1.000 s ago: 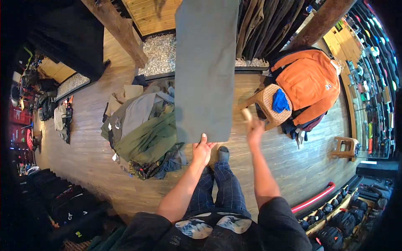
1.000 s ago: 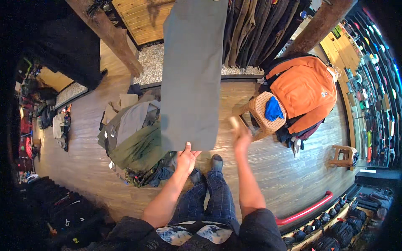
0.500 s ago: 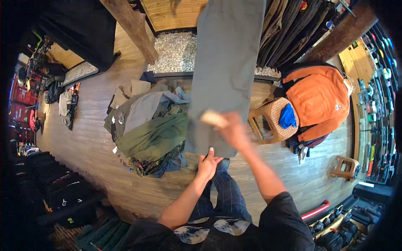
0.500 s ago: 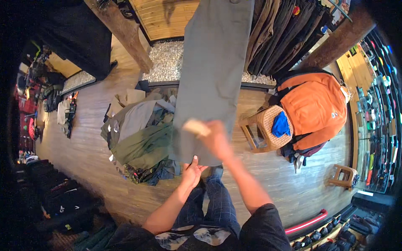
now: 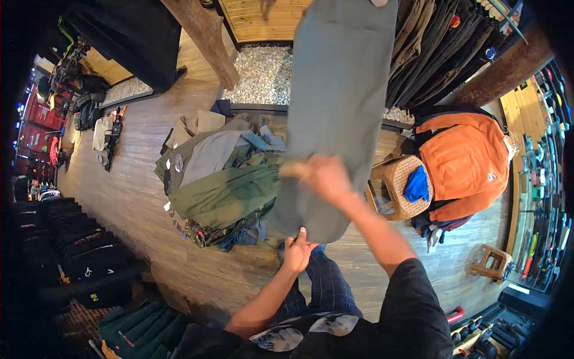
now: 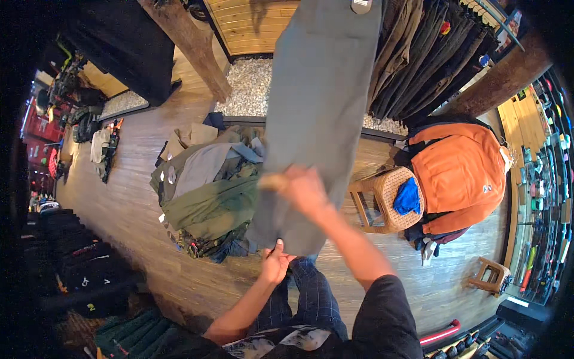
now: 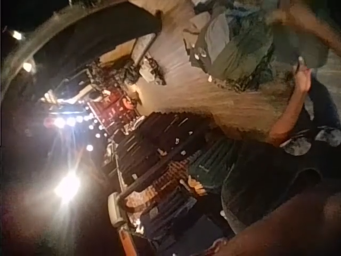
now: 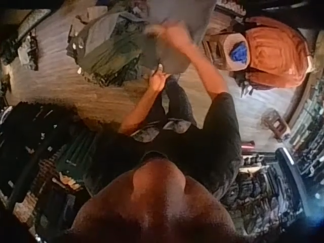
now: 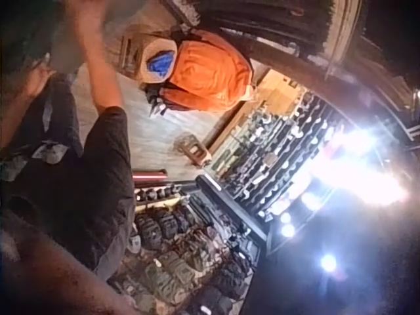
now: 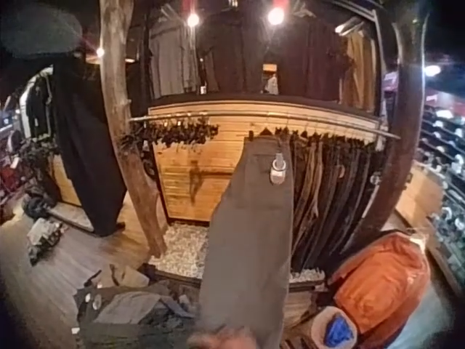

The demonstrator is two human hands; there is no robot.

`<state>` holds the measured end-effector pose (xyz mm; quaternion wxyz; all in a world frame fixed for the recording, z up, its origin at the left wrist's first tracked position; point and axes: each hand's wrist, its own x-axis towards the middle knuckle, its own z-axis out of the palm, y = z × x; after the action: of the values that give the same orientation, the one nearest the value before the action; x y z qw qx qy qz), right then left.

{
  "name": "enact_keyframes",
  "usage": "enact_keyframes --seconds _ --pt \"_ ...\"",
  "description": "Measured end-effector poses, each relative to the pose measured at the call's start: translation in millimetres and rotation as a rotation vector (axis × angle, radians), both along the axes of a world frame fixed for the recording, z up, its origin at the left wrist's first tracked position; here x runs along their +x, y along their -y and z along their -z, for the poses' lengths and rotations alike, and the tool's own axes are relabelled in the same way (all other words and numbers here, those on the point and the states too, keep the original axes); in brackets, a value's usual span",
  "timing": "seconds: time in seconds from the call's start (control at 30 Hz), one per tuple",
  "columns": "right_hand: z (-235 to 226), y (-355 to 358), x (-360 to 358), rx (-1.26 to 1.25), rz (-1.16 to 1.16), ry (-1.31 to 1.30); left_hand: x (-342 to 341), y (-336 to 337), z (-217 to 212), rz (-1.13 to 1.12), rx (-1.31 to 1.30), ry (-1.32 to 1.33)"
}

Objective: Brushing dust or lint off trousers and hanging them on a retail display rack.

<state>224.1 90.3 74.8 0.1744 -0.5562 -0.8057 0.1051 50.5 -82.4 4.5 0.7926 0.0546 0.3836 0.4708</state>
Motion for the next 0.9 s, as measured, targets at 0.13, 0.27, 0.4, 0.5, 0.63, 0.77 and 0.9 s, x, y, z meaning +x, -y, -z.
enact_keyframes --seconds 0.13,0.27,0.4,0.5,0.63,0.77,0.9 --pt "0 -44 122 0.454 0.837 0.110 22 -3 -12 0.024 -0.025 0.020" --pt "-40 -13 44 0.275 0.455 -0.224 24 0 -18 -0.024 -0.014 0.006" --pt "6 33 32 0.078 0.027 0.055 17 -2 -5 0.015 -0.028 -0.010" --pt "24 6 145 0.248 0.642 0.397 23 -11 -25 0.034 -0.037 -0.053" --pt "19 -11 185 0.083 0.990 -0.591 19 -12 -17 0.013 -0.047 -0.037" --pt "76 -15 155 -0.574 0.775 -1.117 31 -14 -13 0.106 -0.058 -0.089" --pt "75 -16 127 -0.565 0.670 -1.533 18 -29 -19 0.248 -0.026 -0.208"
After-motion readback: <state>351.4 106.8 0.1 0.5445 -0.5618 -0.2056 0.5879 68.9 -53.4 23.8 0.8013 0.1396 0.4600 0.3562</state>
